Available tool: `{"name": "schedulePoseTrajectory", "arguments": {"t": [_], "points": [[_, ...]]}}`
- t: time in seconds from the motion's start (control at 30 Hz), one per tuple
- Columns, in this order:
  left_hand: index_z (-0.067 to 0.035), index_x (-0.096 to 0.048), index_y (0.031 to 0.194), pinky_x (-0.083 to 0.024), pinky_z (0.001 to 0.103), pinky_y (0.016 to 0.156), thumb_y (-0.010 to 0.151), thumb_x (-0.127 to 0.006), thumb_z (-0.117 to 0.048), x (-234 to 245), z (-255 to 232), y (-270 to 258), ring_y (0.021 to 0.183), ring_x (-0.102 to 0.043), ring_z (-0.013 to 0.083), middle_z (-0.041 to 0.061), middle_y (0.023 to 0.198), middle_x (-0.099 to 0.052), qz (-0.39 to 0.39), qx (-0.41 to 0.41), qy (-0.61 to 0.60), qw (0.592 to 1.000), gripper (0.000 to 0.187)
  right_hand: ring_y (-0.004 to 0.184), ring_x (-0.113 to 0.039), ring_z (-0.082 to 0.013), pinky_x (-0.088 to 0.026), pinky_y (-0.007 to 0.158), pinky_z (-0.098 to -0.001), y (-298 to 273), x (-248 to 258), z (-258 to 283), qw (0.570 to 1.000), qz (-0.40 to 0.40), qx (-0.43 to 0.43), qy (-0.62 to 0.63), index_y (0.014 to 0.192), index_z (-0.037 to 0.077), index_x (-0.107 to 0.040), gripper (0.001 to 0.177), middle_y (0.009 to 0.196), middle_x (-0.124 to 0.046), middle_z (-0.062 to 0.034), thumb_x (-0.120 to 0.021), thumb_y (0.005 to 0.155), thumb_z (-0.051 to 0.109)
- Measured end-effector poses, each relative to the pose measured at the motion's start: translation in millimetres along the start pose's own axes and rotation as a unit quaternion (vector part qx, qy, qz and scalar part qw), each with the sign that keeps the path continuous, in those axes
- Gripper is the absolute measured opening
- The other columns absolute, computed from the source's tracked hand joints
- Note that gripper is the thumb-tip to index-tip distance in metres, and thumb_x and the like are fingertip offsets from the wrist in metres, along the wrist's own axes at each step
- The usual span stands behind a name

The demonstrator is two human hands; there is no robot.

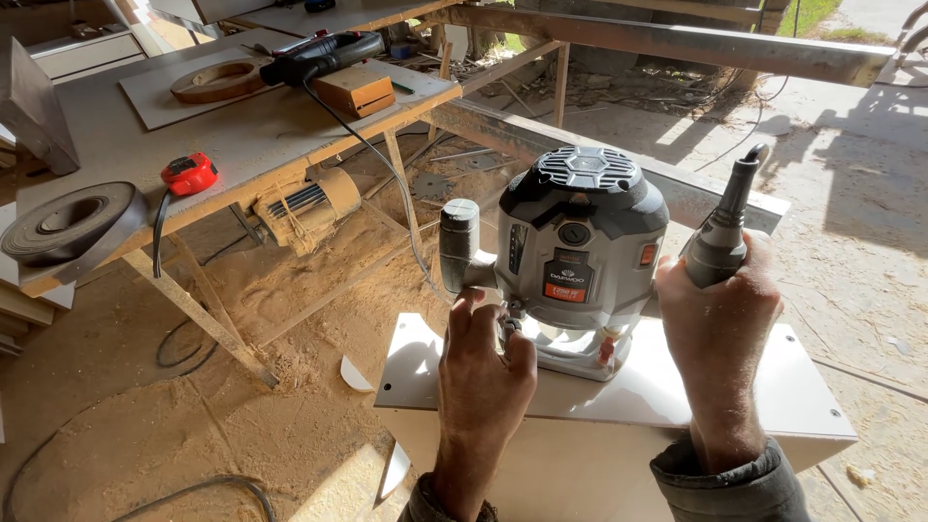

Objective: The person uses a handheld electric router to shape the edges of a white wooden board. They guide the tool along the board's perimeter, then flip the board over to continue routing the opposite side. The task is performed in a workshop setting with various tools and materials visible.

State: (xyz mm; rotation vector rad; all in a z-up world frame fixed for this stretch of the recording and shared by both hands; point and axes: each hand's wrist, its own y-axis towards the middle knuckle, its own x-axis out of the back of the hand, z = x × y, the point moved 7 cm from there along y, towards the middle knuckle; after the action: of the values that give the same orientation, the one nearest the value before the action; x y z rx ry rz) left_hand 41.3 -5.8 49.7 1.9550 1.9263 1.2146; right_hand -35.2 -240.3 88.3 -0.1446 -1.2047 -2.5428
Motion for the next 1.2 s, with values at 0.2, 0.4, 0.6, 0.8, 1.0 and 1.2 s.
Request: {"name": "schedulePoseTrajectory", "arguments": {"t": [0.2,0.4,0.6,0.8,1.0,1.2], "points": [[0.009,-0.057,0.115,-0.056,0.047,0.086,0.08,-0.058,0.0,7,-8,-1,0.102,-0.064,0.0369,0.023,0.121,-0.061,0.014,0.007,-0.01,1.0,0.036,0.077,-0.071,-0.0179,-0.059,0.069,-0.0324,-1,-5,0,0.999,0.033,0.008,0.008,0.112,0.0,-0.058,0.028,0.089,-0.071,-0.0108,-0.077,0.093,0.008],[0.009,-0.056,0.118,-0.056,0.046,0.089,0.082,-0.058,0.001,5,-5,-2,0.103,-0.064,0.036,0.022,0.114,-0.063,0.009,-0.023,0.002,1.0,0.037,0.078,-0.072,-0.0185,-0.059,0.07,-0.0327,-1,-3,5,1.0,0.021,0.014,0.002,0.113,0.0,-0.058,0.028,0.09,-0.071,-0.0109,-0.077,0.092,0.007],[0.008,-0.059,0.117,-0.055,0.046,0.091,0.085,-0.061,-0.002,4,-5,-2,0.104,-0.065,0.0339,0.019,0.115,-0.066,0.013,-0.027,0.014,0.999,0.034,0.079,-0.072,-0.0198,-0.059,0.071,-0.0333,-2,1,5,1.0,0.005,0.014,-0.004,0.114,-0.001,-0.059,0.03,0.091,-0.071,-0.0119,-0.078,0.092,0.007],[0.004,-0.06,0.118,-0.055,0.044,0.089,0.088,-0.062,-0.006,4,-4,-1,0.103,-0.065,0.0334,0.016,0.117,-0.067,0.03,-0.004,0.011,0.999,0.031,0.078,-0.073,-0.0197,-0.059,0.072,-0.0339,-2,2,1,1.0,-0.003,0.004,-0.013,0.116,-0.001,-0.06,0.031,0.09,-0.072,-0.0118,-0.078,0.091,0.007],[0.002,-0.064,0.113,-0.055,0.045,0.091,0.09,-0.066,-0.009,4,-5,-1,0.105,-0.067,0.0353,0.016,0.12,-0.069,0.005,-0.051,0.027,0.998,0.025,0.078,-0.074,-0.0204,-0.06,0.071,-0.0333,0,3,-2,1.0,-0.01,0.013,-0.025,0.117,-0.001,-0.06,0.031,0.089,-0.072,-0.0119,-0.077,0.092,0.006],[0.002,-0.065,0.113,-0.057,0.042,0.091,0.093,-0.066,-0.012,-5,0,0,0.105,-0.069,0.0323,0.016,0.122,-0.069,0.007,-0.071,0.058,0.996,0.025,0.077,-0.074,-0.0213,-0.061,0.069,-0.0328,0,4,-4,0.999,-0.017,0.019,-0.042,0.119,-0.002,-0.059,0.034,0.09,-0.072,-0.0131,-0.077,0.091,0.004]]}}
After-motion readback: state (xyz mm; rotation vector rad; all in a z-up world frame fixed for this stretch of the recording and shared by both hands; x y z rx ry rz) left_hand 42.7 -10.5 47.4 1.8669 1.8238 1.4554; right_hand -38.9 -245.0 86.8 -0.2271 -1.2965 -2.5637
